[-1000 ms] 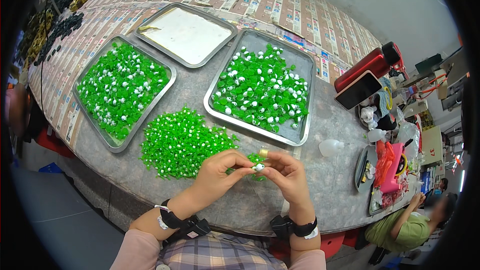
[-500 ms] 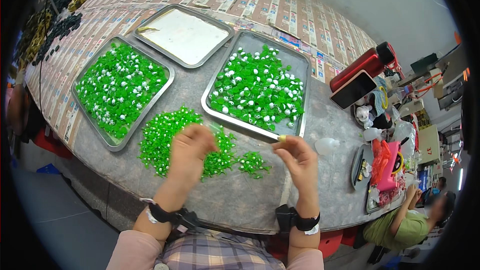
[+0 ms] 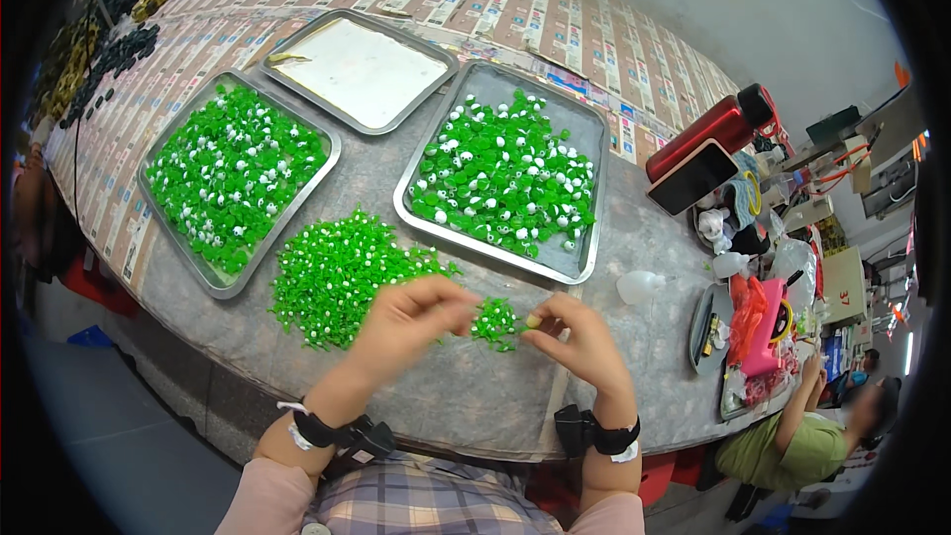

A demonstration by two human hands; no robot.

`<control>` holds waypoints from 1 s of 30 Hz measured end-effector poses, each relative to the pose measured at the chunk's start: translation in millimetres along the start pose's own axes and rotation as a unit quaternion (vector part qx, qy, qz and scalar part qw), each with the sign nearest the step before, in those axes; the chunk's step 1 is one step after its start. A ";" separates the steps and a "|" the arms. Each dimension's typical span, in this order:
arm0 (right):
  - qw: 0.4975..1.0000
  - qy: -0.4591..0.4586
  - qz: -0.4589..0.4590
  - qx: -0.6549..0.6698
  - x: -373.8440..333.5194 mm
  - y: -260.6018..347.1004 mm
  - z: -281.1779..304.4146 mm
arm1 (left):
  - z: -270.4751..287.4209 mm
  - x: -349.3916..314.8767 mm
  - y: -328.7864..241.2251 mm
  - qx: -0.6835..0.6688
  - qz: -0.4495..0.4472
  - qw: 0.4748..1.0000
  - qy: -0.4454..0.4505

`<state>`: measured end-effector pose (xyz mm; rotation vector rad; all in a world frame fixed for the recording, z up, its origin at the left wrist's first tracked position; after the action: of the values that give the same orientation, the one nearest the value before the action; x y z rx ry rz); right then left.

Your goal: The person repeatedly picks up small green plastic components, applies a small amount of liquid from a squeeze bottle, and inserts a white bead into the component. The finished items are placed into a metal tray on the table.

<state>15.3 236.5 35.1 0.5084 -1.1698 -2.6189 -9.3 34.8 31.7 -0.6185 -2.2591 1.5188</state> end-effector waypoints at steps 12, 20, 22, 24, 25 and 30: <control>0.858 0.092 -0.029 0.505 -1.5 13.8 -18.2 | -24.8 5.4 6.0 0.271 -0.089 0.955 0.084; 0.812 -0.577 0.019 0.088 -58.4 -38.1 72.8 | -8.9 5.6 24.6 -0.091 0.071 0.993 -0.023; 0.844 -0.536 -0.021 0.008 -55.8 -66.6 74.3 | -9.7 6.9 26.7 -0.105 0.074 0.992 -0.011; 0.903 -0.417 -0.101 0.036 -51.3 -109.4 66.3 | -10.7 6.5 26.3 -0.120 0.075 0.990 -0.004; 0.924 -0.352 -0.140 0.050 -45.3 -114.6 62.2 | -10.5 7.0 26.4 -0.127 0.076 0.989 -0.002; 0.872 -0.425 0.005 0.242 -36.9 -55.6 55.6 | -10.8 6.5 26.3 -0.158 0.108 0.981 -0.011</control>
<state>23.2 323.0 35.9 -0.6837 -2.0709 -2.5517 -5.0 55.3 11.5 -0.9697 -2.5422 1.2684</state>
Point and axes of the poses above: each hand's wrist, its own x-axis towards the middle knuckle, its own z-axis out of the back of the hand, y = z × x, the point moved 3 cm from there along x, towards the middle knuckle, and after that the axes turned 8 degrees about y, right-handed, at the moved point
